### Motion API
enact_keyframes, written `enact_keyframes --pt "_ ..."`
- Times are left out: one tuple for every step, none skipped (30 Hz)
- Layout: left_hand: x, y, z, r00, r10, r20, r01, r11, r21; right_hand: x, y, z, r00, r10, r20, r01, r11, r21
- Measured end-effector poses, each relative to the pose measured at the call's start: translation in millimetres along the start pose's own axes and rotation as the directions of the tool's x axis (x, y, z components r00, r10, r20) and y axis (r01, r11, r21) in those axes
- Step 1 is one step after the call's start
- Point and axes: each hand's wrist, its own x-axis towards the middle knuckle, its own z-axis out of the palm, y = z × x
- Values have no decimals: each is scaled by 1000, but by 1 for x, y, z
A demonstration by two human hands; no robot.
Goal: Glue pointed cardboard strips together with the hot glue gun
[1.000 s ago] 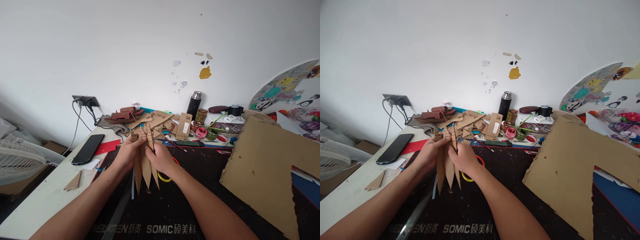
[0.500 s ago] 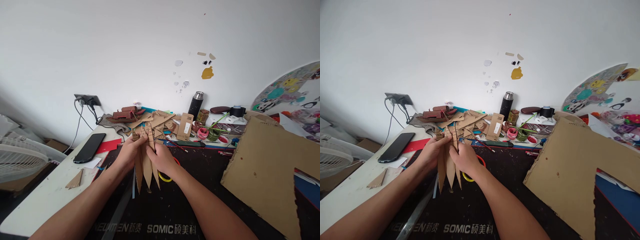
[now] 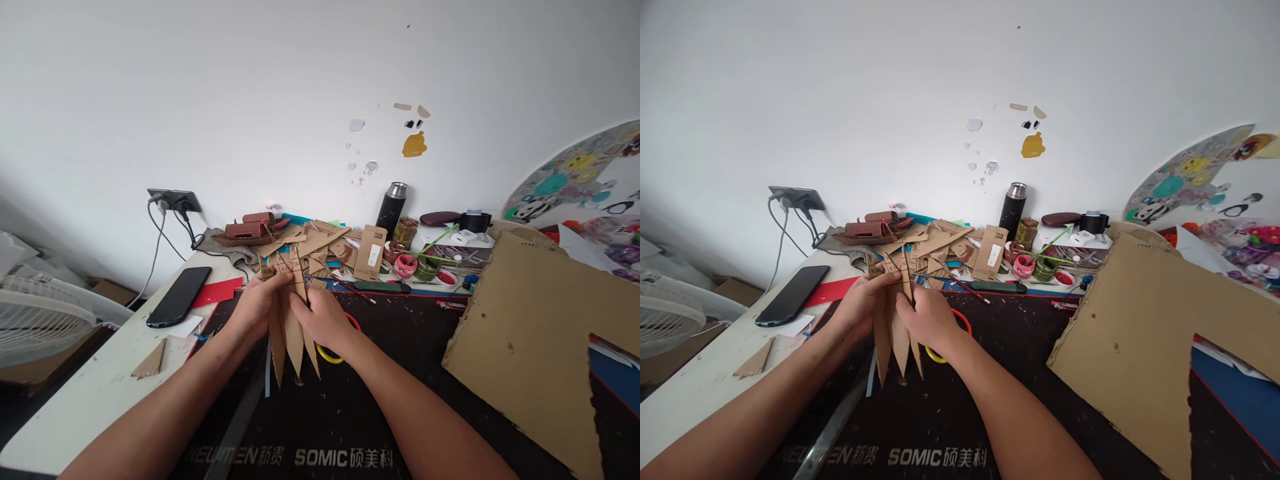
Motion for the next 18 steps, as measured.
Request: enact_keyframes --pt "0 0 0 1000 3 -6 -3 1000 -3 0 0 0 1000 -3 4 3 1000 -8" --pt "1 1 -1 1000 8 -9 -8 1000 -3 0 -1 0 1000 1 7 -1 1000 -19" --pt "1 1 -1 1000 12 -7 -12 1000 0 0 -1 0 1000 8 8 -7 1000 -28" --pt "1 0 -2 1000 14 -3 -14 1000 5 -1 -1 0 1000 14 4 -14 999 -33" --pt "1 0 -3 1000 11 5 -11 1000 12 0 0 0 1000 21 -2 -21 999 -33" --pt "2 -1 -4 1000 3 14 -4 1000 18 0 0 0 1000 27 -6 -28 999 -31" --pt "2 -1 -5 1000 -6 21 5 1000 20 0 1 0 999 31 -8 -31 999 -26" --pt "2 -2 -5 1000 -14 24 13 1000 19 0 1 0 999 33 -7 -34 999 -21" --pt "2 -3 -6 1000 -18 21 18 1000 15 0 2 -1 999 37 -4 -37 999 -17" --pt "2 -3 -6 1000 -19 15 19 1000 11 1 3 -1 999 41 0 -41 999 -14" --pt "2 -4 -6 1000 -15 7 15 1000 10 1 3 -1 999 42 3 -42 999 -11" --pt "2 -4 -6 1000 -7 0 7 1000 10 1 3 -1 999 42 2 -42 999 -8" --pt "2 -4 -5 1000 -1 -4 1 1000 15 2 3 -1 999 41 -1 -41 999 -7" --pt "2 -4 -5 1000 4 -6 -4 1000 21 2 3 -1 999 41 -3 -41 999 -12" --pt "2 -3 -5 1000 8 -4 -8 1000 28 2 3 -1 999 43 -5 -43 999 -20" --pt "2 -3 -5 1000 11 -2 -11 999 34 2 2 -1 999 45 -5 -45 998 -31" --pt "2 -3 -5 1000 14 -5 -14 999 39 2 2 -1 999 46 -4 -46 998 -42" --pt "2 -3 -5 1000 17 -8 -17 999 43 2 2 -1 999 45 -3 -45 998 -51"
